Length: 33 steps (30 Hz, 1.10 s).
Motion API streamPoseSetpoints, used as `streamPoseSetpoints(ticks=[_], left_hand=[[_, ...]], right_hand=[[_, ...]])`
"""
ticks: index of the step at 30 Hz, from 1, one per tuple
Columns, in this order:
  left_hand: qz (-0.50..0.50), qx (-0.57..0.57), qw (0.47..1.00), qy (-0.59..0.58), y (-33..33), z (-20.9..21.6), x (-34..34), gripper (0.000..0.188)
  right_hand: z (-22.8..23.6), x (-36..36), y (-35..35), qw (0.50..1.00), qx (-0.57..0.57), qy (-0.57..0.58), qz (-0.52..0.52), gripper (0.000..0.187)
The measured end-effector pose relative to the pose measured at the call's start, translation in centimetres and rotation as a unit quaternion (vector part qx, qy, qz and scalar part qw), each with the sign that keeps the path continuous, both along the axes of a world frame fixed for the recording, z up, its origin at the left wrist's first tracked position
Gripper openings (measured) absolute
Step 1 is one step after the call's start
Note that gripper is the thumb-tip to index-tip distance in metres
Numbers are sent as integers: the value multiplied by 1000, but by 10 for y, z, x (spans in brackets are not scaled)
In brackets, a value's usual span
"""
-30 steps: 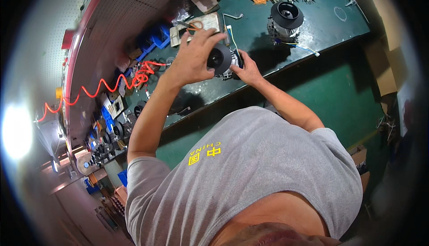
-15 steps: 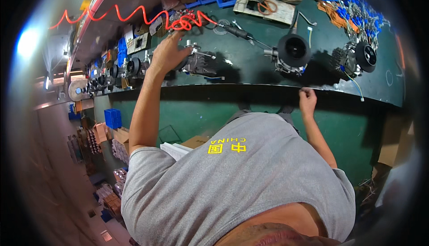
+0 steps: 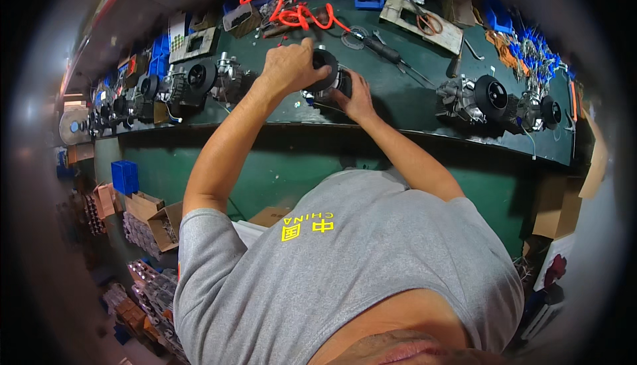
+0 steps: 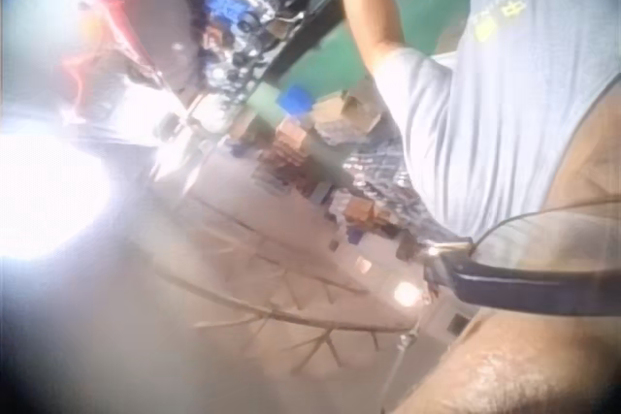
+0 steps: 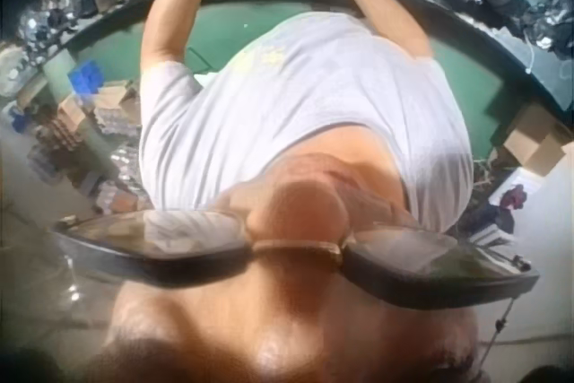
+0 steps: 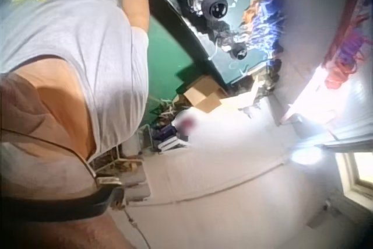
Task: The person assembles small electric motors on a workbench. They use a pneumatic impact wrench to tighten screws on motor housings, then insert a metal shaft into each unit. The person handles multiple motors one at a time, placing each completed unit on the bench.
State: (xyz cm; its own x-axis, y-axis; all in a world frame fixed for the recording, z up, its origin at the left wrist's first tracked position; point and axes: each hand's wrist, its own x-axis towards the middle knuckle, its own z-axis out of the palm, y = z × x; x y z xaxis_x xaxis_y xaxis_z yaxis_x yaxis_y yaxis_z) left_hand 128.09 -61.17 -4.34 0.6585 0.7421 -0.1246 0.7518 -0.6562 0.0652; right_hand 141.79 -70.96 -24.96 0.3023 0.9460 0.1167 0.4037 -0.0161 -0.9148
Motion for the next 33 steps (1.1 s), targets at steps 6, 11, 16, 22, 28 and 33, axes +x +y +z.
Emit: streamPoseSetpoints(ticks=[6,11,16,22,28,33], left_hand=[[-129,76,979,-139,7,23,-35,84],[-3,77,982,-173,15,31,-88,75],[169,115,964,-173,49,28,-202,56],[267,98,956,-71,89,6,-274,65],[229,48,972,27,127,-11,-284,76],[161,44,986,-6,141,-17,-293,75]], right_hand=[[-18,-10,8,997,7,74,-12,62],[-13,-4,-13,996,26,38,-82,41],[-63,7,-56,988,-132,39,75,30],[-55,-81,-22,933,-190,82,294,40],[-4,-225,97,982,-26,132,134,52],[-20,-286,171,990,-18,131,40,66]])
